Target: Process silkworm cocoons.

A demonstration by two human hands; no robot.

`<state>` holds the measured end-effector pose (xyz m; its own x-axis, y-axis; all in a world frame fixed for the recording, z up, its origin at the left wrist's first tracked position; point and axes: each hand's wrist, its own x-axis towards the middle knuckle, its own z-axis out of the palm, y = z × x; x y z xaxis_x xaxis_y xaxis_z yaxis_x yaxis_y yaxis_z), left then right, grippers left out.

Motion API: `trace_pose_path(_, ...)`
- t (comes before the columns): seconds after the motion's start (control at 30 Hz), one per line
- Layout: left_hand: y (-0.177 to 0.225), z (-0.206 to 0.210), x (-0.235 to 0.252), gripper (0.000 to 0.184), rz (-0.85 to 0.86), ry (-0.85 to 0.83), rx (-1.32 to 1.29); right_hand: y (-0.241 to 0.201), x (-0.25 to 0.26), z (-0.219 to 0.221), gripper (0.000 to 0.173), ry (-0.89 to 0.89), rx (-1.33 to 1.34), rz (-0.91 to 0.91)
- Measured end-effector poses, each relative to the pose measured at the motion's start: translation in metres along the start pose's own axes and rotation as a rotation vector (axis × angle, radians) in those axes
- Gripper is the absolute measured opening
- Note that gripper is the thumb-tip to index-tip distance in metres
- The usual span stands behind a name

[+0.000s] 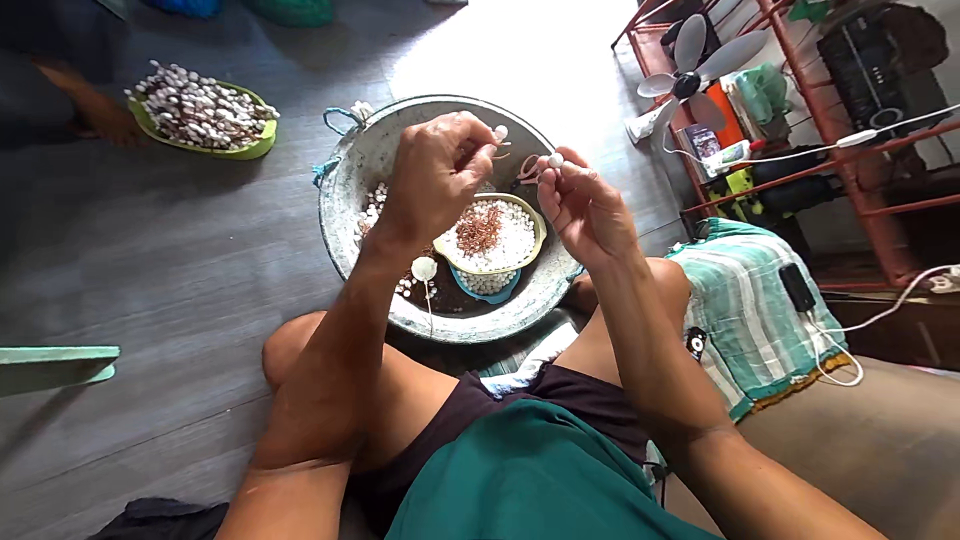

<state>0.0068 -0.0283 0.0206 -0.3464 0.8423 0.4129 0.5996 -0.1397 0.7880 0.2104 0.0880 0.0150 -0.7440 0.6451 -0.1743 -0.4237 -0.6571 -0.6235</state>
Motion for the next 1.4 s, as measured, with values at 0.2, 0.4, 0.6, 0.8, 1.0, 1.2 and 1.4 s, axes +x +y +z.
trace_pose_path(0.2, 0.002, -0.003, 0.0, 0.013, -0.008, -0.03, -0.085, -0.005, -0.025, -0.008, 0.025, -0.064, 0.174, 0.046)
trace_pose_path(0.4, -0.001, 0.007, 0.001, 0.013, -0.004, -0.044, -0.074, -0.007, -0.025, -0.013, 0.021, -0.005, 0.108, -0.006)
trace_pose_path(0.6, 0.002, 0.008, 0.001, 0.013, 0.016, -0.055, -0.017, -0.004, -0.021, -0.016, 0.025, -0.016, 0.169, 0.011)
trace_pose_path(0.8, 0.006, 0.009, 0.0, 0.014, 0.039, -0.043, -0.006, -0.003, -0.021, -0.013, 0.026, 0.015, 0.011, -0.031)
trace_pose_path(1.0, 0.01, 0.016, -0.002, 0.013, 0.077, -0.056, -0.041, -0.001, -0.017, -0.004, 0.021, 0.05, -0.114, -0.086)
trace_pose_path(1.2, 0.01, 0.016, -0.002, 0.013, 0.084, -0.069, -0.004, -0.003, -0.016, 0.0, 0.022, 0.092, 0.023, -0.013)
trace_pose_path(1.4, 0.009, 0.016, -0.002, 0.013, 0.087, -0.067, 0.001, -0.002, -0.015, 0.0, 0.026, 0.154, 0.171, 0.005)
